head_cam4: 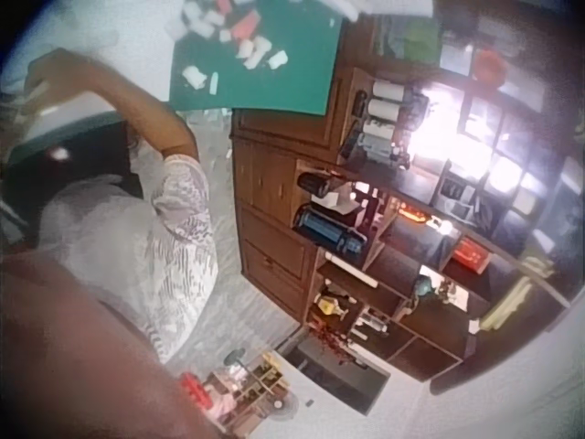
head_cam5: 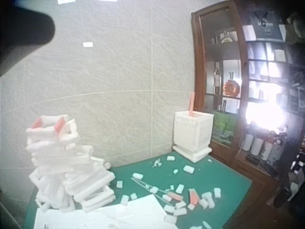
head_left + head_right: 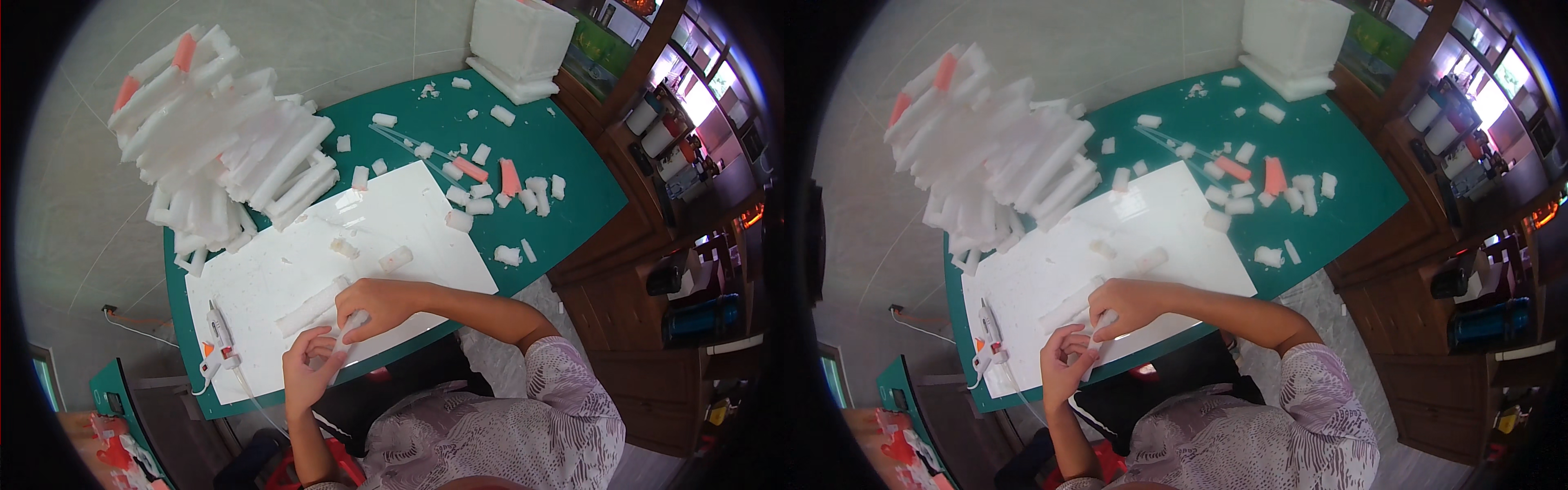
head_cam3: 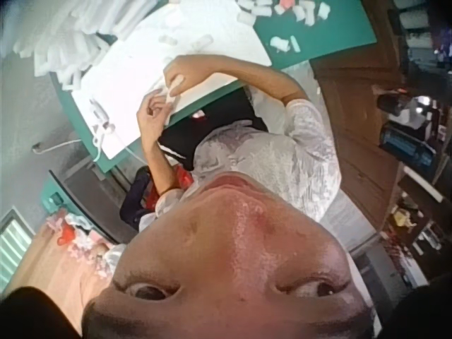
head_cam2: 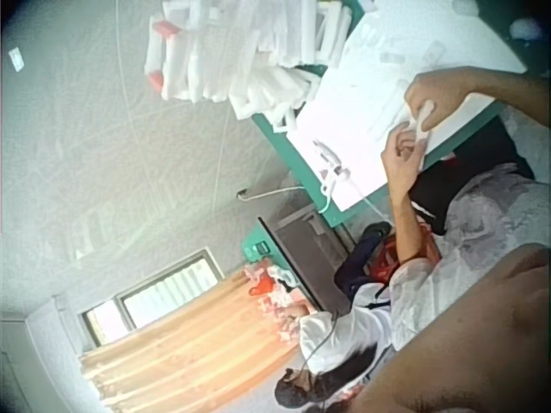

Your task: The person applies hot glue to foam pieces using a hot glue gun and joins the foam pieces together by hand.

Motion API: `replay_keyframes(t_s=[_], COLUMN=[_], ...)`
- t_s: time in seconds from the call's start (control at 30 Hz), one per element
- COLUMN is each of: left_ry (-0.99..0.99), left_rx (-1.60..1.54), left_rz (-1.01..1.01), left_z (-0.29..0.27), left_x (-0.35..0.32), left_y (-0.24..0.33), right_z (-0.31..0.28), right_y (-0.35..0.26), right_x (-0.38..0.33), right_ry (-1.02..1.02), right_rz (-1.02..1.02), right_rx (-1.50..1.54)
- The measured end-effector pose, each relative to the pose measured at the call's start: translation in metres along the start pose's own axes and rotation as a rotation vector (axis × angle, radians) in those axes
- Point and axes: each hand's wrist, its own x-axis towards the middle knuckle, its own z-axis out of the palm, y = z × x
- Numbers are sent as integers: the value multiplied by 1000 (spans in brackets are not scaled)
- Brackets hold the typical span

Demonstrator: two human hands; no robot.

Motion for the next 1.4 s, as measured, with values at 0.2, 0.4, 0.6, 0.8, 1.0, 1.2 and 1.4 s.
replay_keyframes(t_s=[0.2, 0.4, 0.6, 0.8, 1.0, 1.2, 1.4], left_ry=[7, 28, 28, 17, 15, 23, 64], left_rx=[-63, -22, 152, 221, 194, 227, 336], left_rz=[-19, -15, 73, 109, 79, 87, 139], left_z=[4, -2, -5, -5, -1, 0, -3], left_x=[1, -5, 5, 3, -2, 0, 6], left_y=[-1, -6, 12, 12, 6, 8, 16], right_z=[-2, 4, -1, -1, 3, 3, -2], right_y=[-1, 2, 3, -5, -4, -5, 3], right_x=[-2, 3, 3, 6, 2, 0, 7], right_ry=[-4, -57, -26, -30, -41, -23, 14], right_rz=[15, -6, 10, 59, 62, 65, 13], right_rx=[4, 23, -63, -80, -84, -84, -90])
